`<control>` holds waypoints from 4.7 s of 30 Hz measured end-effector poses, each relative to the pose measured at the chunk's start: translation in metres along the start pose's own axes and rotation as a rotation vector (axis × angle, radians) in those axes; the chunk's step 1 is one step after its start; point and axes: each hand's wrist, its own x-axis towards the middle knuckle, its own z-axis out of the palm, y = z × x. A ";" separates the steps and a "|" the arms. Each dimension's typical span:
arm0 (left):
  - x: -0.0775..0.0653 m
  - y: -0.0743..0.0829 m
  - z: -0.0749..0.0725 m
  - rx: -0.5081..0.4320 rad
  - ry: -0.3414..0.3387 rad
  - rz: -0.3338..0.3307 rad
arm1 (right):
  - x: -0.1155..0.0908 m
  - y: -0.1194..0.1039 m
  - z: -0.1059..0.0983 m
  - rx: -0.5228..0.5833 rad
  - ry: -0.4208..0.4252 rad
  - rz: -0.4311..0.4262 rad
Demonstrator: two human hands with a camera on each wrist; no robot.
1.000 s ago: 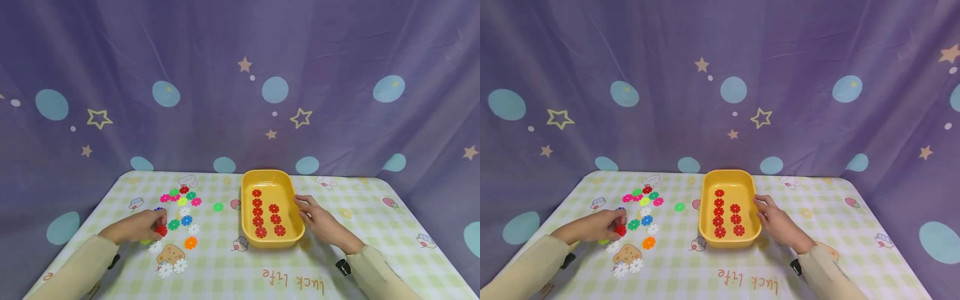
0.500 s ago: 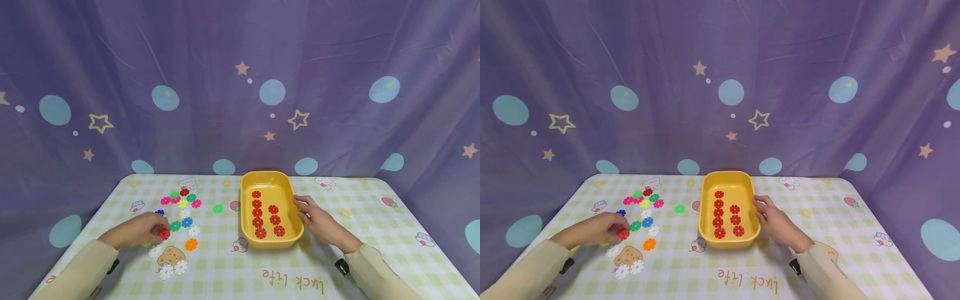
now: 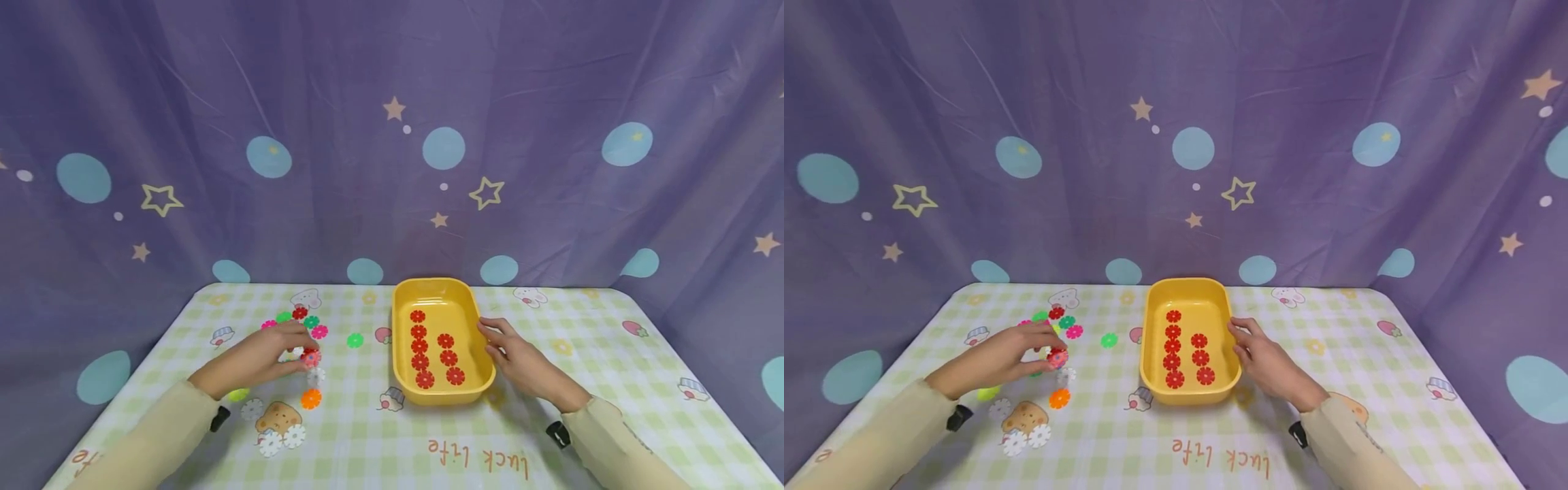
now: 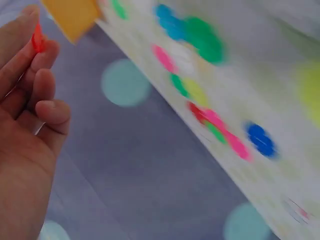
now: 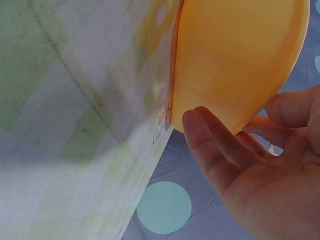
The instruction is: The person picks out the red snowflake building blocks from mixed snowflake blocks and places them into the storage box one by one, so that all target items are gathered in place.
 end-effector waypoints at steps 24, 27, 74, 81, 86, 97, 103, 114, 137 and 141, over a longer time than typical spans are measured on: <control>0.220 0.041 0.079 0.104 -0.057 0.019 | 0.002 0.006 -0.003 0.042 -0.024 0.023; 0.231 0.039 0.082 0.115 -0.120 0.006 | 0.002 0.006 -0.004 0.029 -0.019 0.028; 0.046 -0.133 0.027 -0.062 -0.129 -0.536 | 0.003 0.003 0.000 0.010 -0.010 0.030; 0.046 -0.138 0.025 -0.086 -0.126 -0.514 | 0.003 0.000 0.000 0.016 -0.008 0.029; 0.045 -0.135 0.024 -0.121 -0.141 -0.500 | 0.003 0.001 0.001 0.008 -0.001 0.021; 0.040 -0.128 0.021 -0.134 -0.156 -0.475 | 0.003 -0.001 0.000 0.004 0.002 0.025; 0.040 -0.128 0.022 -0.131 -0.155 -0.461 | 0.003 -0.001 0.001 -0.004 0.008 0.019; 0.047 -0.119 0.020 -0.105 -0.069 -0.436 | 0.002 0.001 0.000 0.003 -0.006 0.028; 0.163 0.016 0.016 -0.003 0.058 0.128 | 0.000 0.002 0.002 -0.017 0.012 0.016; 0.183 0.035 0.028 0.003 0.000 0.124 | 0.001 0.002 0.002 -0.017 0.016 0.013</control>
